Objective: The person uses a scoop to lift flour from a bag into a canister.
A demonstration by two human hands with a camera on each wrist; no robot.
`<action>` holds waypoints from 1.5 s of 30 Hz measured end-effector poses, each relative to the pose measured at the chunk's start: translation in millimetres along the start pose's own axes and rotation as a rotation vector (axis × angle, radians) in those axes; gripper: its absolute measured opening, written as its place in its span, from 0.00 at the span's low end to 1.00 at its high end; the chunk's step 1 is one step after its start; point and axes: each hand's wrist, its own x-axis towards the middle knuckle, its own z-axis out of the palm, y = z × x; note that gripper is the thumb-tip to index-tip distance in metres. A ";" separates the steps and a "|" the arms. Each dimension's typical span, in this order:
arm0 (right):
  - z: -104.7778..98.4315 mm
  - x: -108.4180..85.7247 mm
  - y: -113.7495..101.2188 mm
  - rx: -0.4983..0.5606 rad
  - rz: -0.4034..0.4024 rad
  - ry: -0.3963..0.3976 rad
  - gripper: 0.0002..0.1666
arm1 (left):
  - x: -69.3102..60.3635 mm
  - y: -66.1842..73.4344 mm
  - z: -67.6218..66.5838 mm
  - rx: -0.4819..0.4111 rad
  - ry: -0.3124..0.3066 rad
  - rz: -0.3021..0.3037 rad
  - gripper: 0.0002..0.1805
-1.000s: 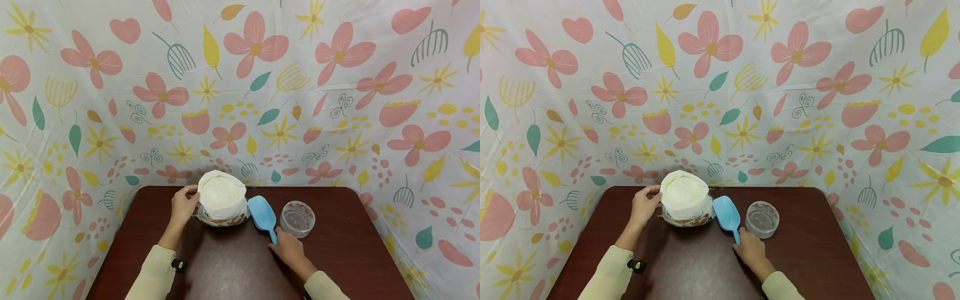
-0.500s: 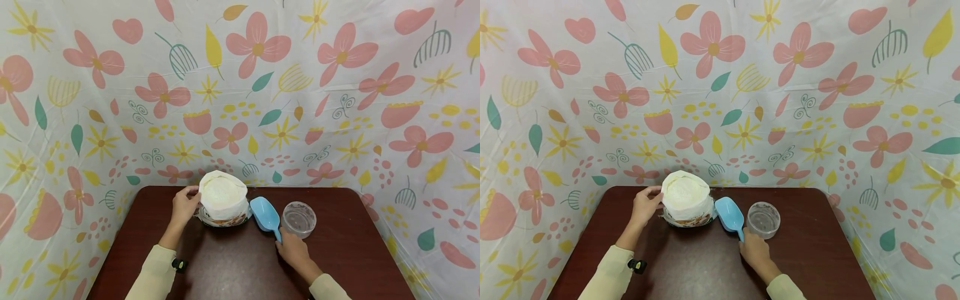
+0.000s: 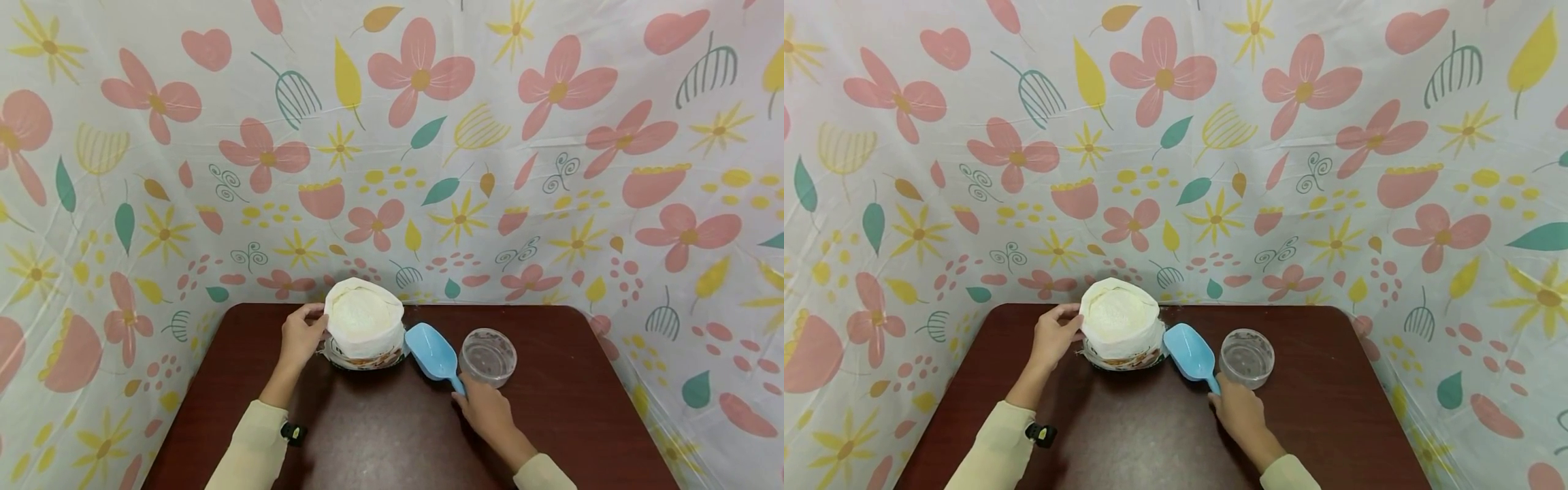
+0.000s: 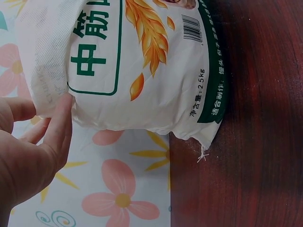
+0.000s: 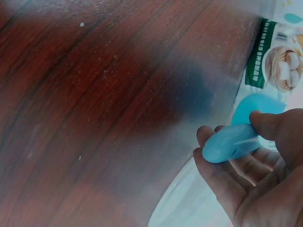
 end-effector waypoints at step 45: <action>-104.5 23.6 31.1 0.096 -0.207 0.172 0.26 | 1.8 -1.5 0.2 -0.008 -0.016 0.013 0.15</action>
